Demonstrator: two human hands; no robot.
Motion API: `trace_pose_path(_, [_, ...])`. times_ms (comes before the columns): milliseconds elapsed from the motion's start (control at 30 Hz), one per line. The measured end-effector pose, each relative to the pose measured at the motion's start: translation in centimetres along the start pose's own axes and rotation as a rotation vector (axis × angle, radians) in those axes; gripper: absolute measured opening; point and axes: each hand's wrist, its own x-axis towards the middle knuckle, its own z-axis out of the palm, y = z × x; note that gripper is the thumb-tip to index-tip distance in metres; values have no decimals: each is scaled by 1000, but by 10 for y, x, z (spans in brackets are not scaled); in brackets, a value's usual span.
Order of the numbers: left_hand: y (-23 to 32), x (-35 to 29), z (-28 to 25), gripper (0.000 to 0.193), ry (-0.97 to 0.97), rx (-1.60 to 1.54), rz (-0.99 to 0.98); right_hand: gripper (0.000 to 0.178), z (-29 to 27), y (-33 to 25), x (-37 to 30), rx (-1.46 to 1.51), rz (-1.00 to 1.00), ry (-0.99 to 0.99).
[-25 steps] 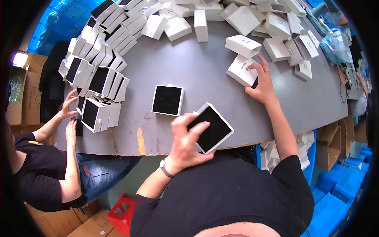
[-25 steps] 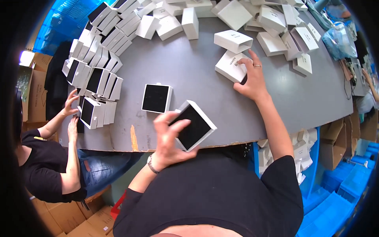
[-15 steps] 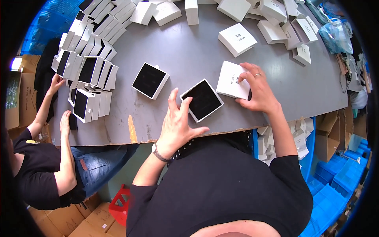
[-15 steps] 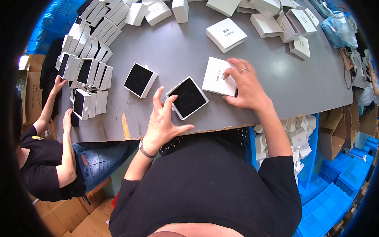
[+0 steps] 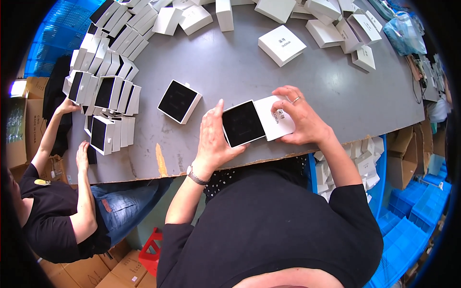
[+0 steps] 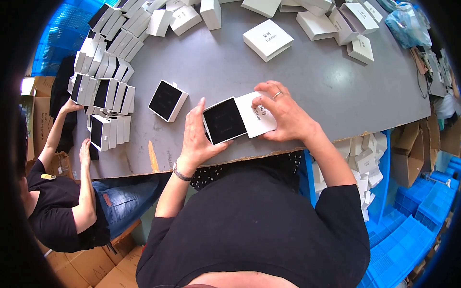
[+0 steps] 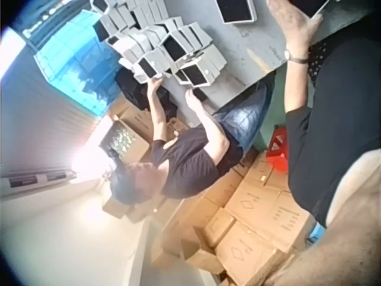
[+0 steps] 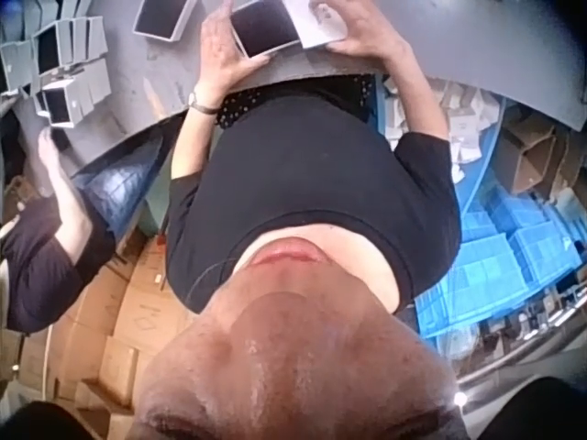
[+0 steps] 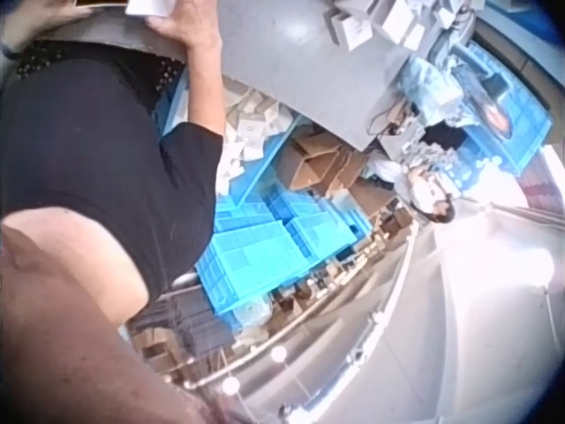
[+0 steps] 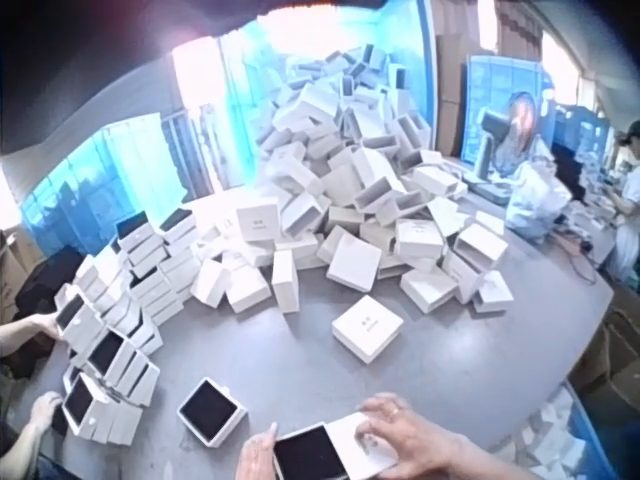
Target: Inspecting and packaging small white product boxes into blue plastic crates in a manufacturing facility.
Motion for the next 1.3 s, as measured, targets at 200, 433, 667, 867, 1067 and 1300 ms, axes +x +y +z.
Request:
trace_pose_path(200, [-4,3,1,96,-7,129,28,66,6,-10,2,-6,101,94])
trace_pose_path(433, [-4,4,5,97,6,111,0,65,1,-2,4,-105,-38,90])
trace_pose_path(667, [-4,5,3,97,-76,36,43,66,0,2,3,21,3,35])
trace_pose_path(867, [-7,4,2,97,-109,19,75,64,3,7,0,16,-25,44])
trace_pose_path(1067, [-6,8,5,94,-107,33,90,67,-3,6,12,47,-54,-17])
trace_pose_path(1300, [1,7,8,94,-65,34,77,65,1,4,14,19,-74,-1])
